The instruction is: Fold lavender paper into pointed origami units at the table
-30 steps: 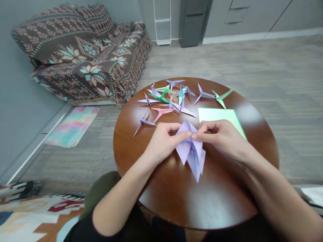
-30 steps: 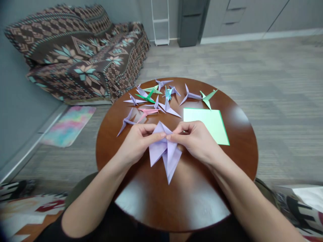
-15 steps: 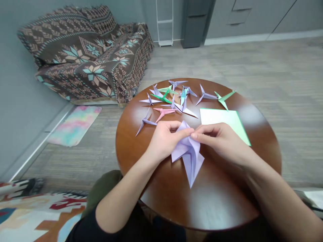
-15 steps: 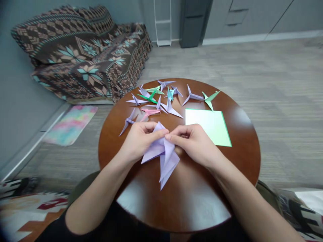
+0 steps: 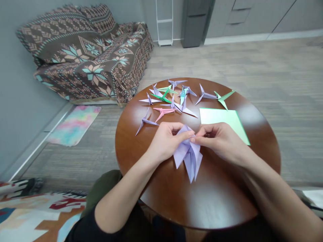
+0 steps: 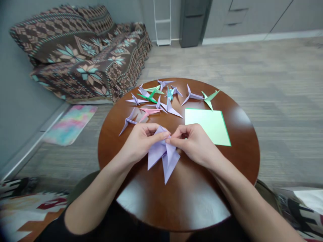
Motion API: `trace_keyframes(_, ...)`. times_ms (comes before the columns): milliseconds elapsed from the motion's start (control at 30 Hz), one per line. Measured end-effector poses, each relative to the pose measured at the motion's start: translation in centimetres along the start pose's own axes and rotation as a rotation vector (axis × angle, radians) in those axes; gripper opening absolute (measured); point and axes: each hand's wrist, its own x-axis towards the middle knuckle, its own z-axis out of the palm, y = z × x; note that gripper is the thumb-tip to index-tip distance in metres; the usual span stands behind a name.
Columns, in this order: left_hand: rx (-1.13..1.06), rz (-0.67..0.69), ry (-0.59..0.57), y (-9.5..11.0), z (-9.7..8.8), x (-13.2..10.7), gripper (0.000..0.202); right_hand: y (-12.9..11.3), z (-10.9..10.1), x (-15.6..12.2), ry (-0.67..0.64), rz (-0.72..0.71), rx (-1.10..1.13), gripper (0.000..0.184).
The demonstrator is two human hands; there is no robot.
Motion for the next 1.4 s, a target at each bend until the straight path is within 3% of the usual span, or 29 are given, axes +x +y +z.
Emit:
trace_keyframes(233,-0.074,0.022,0.016,0.48,-0.03,0.06,0.028,-0.3,0.05,0.05,0.044,-0.033,0.095,0.042)
trace_keyframes(433,-0.228,-0.071,-0.018,0.12,-0.13,0.18,0.024,-0.63,-0.16,0.35,0.149,-0.098,0.096,0.041)
trace_keyframes(667,-0.26,-0.108,0.029,0.12,-0.37,0.22,0.029,-0.04,-0.73,0.43,-0.013,-0.091,0.113,0.044)
trace_keyframes(1200,-0.142,-0.07,0.08,-0.28,-0.33,0.19,0.024,-0.77,-0.26,0.13,0.079,-0.079,0.055,0.038)
trace_keyframes(1400,-0.135,-0.078,0.061,0.15,-0.24,-0.01,0.027,-0.25,-0.65,0.41,0.035,-0.082,0.068,0.035)
